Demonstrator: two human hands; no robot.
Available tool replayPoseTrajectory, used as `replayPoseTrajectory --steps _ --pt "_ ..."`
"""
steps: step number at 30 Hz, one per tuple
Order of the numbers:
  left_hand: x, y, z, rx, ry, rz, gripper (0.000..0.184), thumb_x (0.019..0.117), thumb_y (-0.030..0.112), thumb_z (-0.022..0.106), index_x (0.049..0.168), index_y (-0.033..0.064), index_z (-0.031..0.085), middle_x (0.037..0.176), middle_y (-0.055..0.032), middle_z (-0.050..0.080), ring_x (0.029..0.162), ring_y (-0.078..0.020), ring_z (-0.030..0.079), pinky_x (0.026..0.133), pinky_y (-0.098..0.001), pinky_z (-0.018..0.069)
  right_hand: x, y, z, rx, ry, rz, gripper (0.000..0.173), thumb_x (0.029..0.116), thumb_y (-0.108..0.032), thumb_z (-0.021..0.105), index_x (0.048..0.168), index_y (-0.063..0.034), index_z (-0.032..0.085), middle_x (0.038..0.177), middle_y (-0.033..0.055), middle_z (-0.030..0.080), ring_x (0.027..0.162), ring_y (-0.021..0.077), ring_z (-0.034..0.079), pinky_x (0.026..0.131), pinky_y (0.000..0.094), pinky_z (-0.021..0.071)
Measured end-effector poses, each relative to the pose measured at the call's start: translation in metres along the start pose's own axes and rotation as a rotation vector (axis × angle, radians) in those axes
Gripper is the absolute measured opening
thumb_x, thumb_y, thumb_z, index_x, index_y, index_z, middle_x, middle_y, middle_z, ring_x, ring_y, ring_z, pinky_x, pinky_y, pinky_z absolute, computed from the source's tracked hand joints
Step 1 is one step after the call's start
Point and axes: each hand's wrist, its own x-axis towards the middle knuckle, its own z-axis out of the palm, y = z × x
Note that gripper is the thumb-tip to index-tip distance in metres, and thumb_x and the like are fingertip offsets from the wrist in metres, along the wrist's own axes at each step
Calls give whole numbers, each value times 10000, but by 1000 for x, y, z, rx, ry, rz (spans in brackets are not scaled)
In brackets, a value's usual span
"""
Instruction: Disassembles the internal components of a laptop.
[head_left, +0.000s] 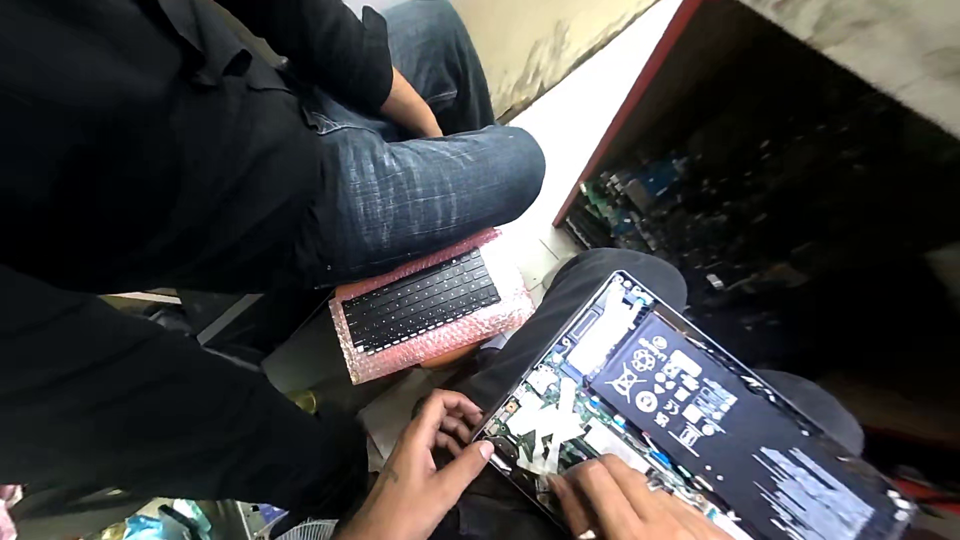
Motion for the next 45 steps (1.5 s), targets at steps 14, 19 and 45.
replayPoseTrajectory --steps 14,19,45 --pt "2 -4 -9 -1 -33 -63 338 944 259 707 1170 13 661 1036 -10 703 891 -62 689 748 -213 588 -7 -11 22 -46 166 100 215 991 -230 597 832 -104 669 773 75 658 594 234 615 466 349 426" --pt "-4 -10 -11 48 -17 23 322 956 249 706 1174 13 718 1073 -29 719 895 -68 696 776 -220 599 -2 1 22 5 142 39 293 1023 -289 558 823 -94 646 728 75 630 575 234 610 445 348 417" --pt "-9 -28 -5 110 73 202 279 965 185 696 1166 1 755 1096 -54 715 1043 -47 657 936 -195 550 41 40 26 36 152 -430 299 1048 -260 485 807 -99 558 640 35 523 467 201 501 386 314 363"
